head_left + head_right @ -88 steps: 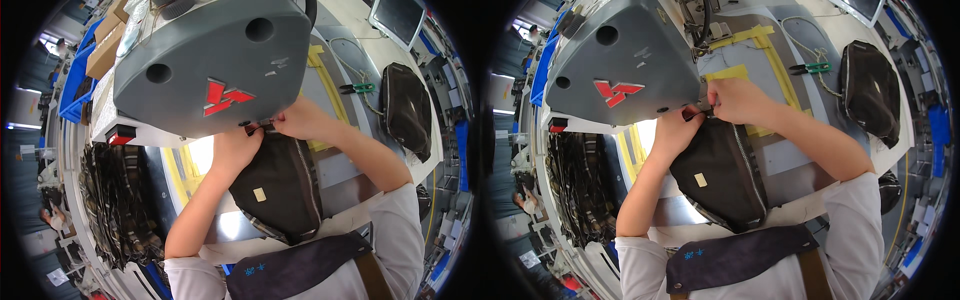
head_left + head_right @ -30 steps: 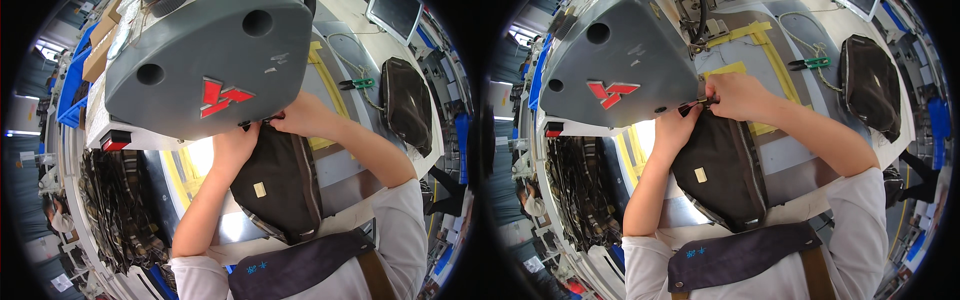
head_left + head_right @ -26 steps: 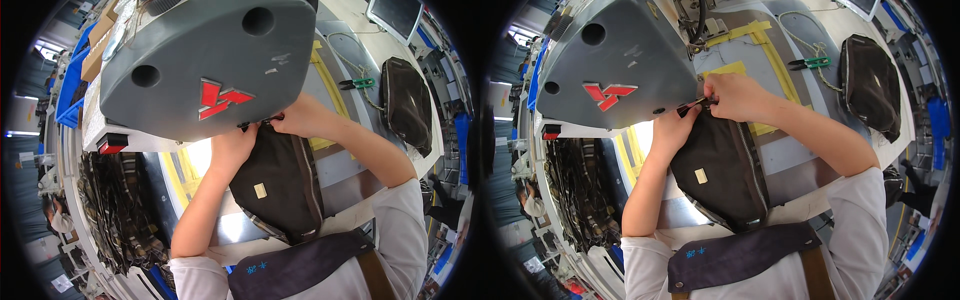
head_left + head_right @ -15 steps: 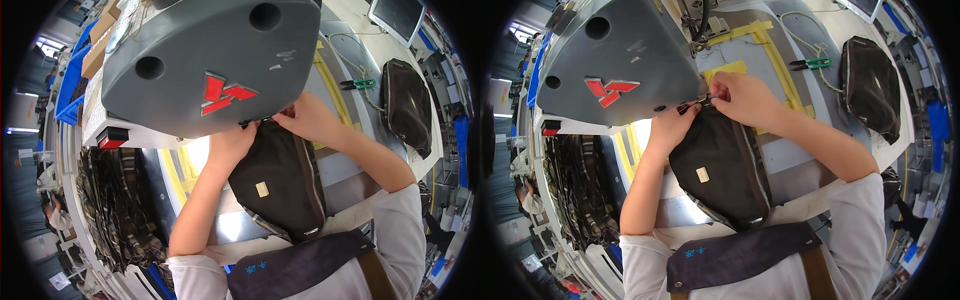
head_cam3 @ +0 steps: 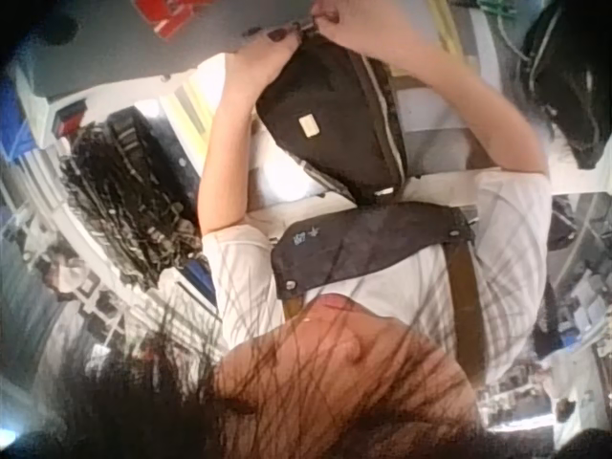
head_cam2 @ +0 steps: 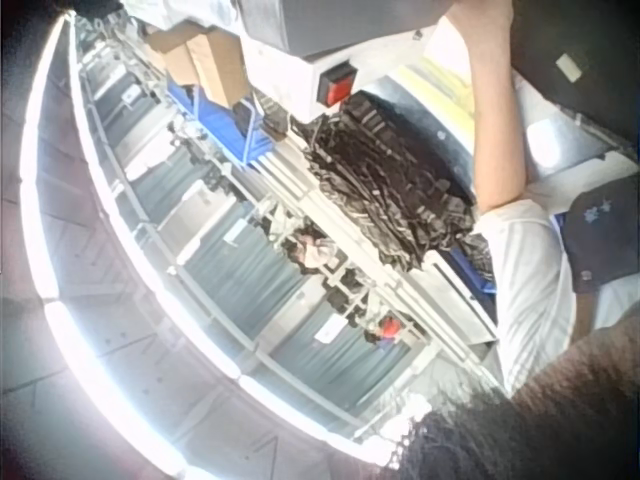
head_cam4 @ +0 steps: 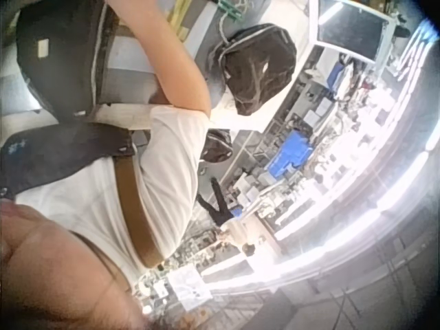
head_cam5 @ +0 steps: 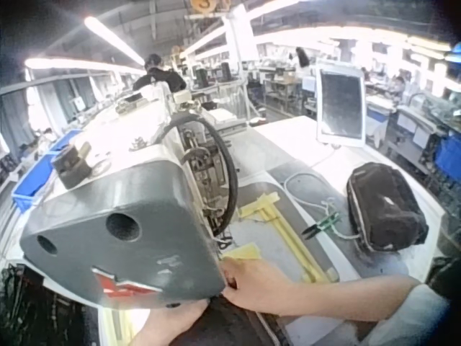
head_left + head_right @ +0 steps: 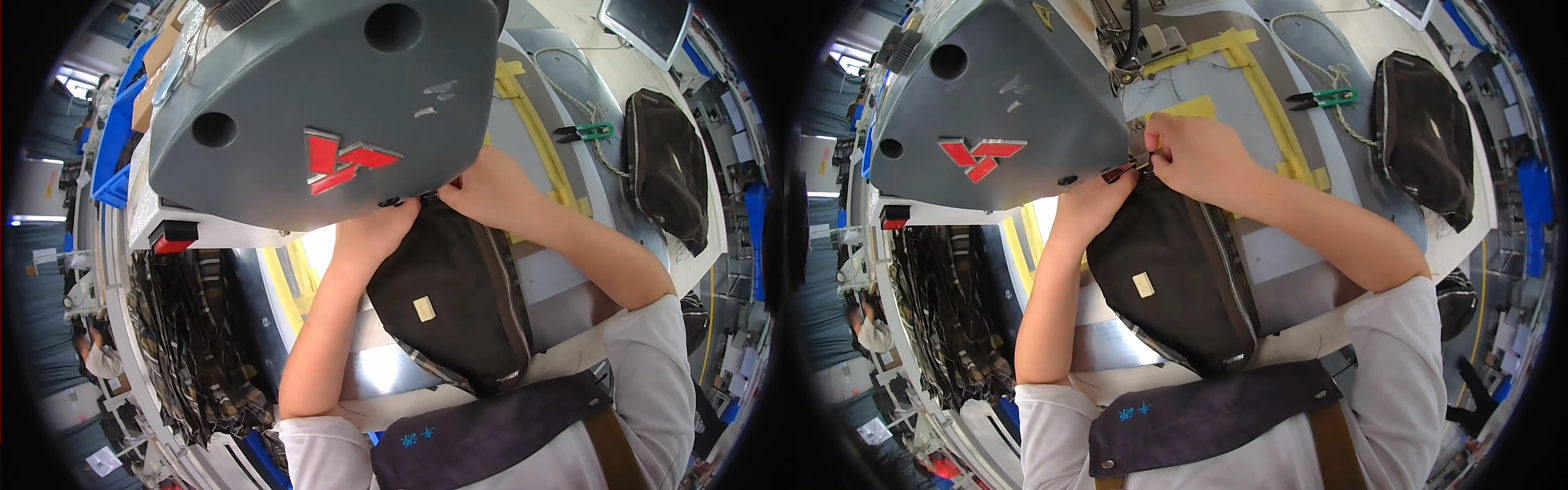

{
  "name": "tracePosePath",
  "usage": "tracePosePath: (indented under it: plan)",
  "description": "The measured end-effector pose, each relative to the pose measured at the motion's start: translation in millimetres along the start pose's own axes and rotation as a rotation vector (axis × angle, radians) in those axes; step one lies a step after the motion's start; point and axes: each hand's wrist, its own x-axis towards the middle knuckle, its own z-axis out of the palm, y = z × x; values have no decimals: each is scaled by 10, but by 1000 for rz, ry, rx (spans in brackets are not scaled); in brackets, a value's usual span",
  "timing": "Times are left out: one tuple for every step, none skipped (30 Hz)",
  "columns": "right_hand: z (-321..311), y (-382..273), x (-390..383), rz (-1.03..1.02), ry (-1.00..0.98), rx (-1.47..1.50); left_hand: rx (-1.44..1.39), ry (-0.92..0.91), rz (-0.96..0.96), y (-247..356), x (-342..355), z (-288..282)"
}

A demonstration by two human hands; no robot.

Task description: The person operates a sewing machine to stitch the zipper area of a dark-colored bag. They guide the fabric under the needle, sew a seam, and then use scissors to cut the thread. The person then picks up a plaid-patterned bag and performs similar sewing and trimming actions.

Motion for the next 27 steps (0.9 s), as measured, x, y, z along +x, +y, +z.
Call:
tracePosePath:
  plan:
    - [1,-7,1,-14,0,-44,-4,3,18,-15,8,10]
    - [15,-2,2,-64,51,-57,-7,7,35,-35,23,19]
    - [41,12,2,-114,101,-70,-10,12,53,-57,35,32]
    - [56,18,3,-165,152,-83,-22,23,72,-89,43,52]
    - [54,12,7,-191,145,-66,-32,37,89,-122,48,68]
    - [46,11,9,-218,138,-49,-43,50,106,-140,50,71]
    - [37,13,12,-246,131,-32,-49,34,87,-144,49,63]
    - [39,52,12,-328,148,-60,-57,15,70,-134,55,60]
    - [51,113,11,-412,165,-89,-66,-3,52,-125,58,56]
    - [52,152,7,-495,182,-117,-59,12,72,-118,53,51]
    - [43,169,-8,-524,170,-156,-53,26,90,-118,40,55]
    - [35,175,-30,-552,158,-196,-46,41,107,-117,29,59]
    - [37,174,-45,-581,146,-235,-74,80,128,-114,22,67]
    - [47,167,-57,-598,145,-278,-102,118,149,-107,14,78]
    - [57,160,-70,-616,145,-320,-131,157,171,-104,10,82]
    - [64,156,-78,-633,144,-363,-126,171,196,-103,10,79]
    - [65,154,-82,-638,134,-382,-121,184,221,-100,12,73]
    - [65,153,-86,-644,125,-401,-116,197,246,-100,12,72]
    - [65,154,-90,-649,115,-421,-80,166,195,-110,0,79]
    - [67,161,-87,-657,118,-406,-42,136,145,-123,-17,84]
    - [71,176,-82,-666,120,-391,-4,106,95,-129,-28,87]
    - [71,186,-81,-674,123,-376,6,106,86,-127,-32,89]
    - [70,189,-80,-681,121,-380,15,105,77,-128,-35,95]
    - [69,191,-81,-688,118,-385,24,104,67,-129,-37,99]
    - [69,192,-83,-695,116,-389,25,108,80,-126,-40,98]
    - [65,178,-92,-714,114,-429,27,110,90,-123,-44,93]
    - [56,151,-106,-732,111,-469,30,113,101,-123,-47,90]
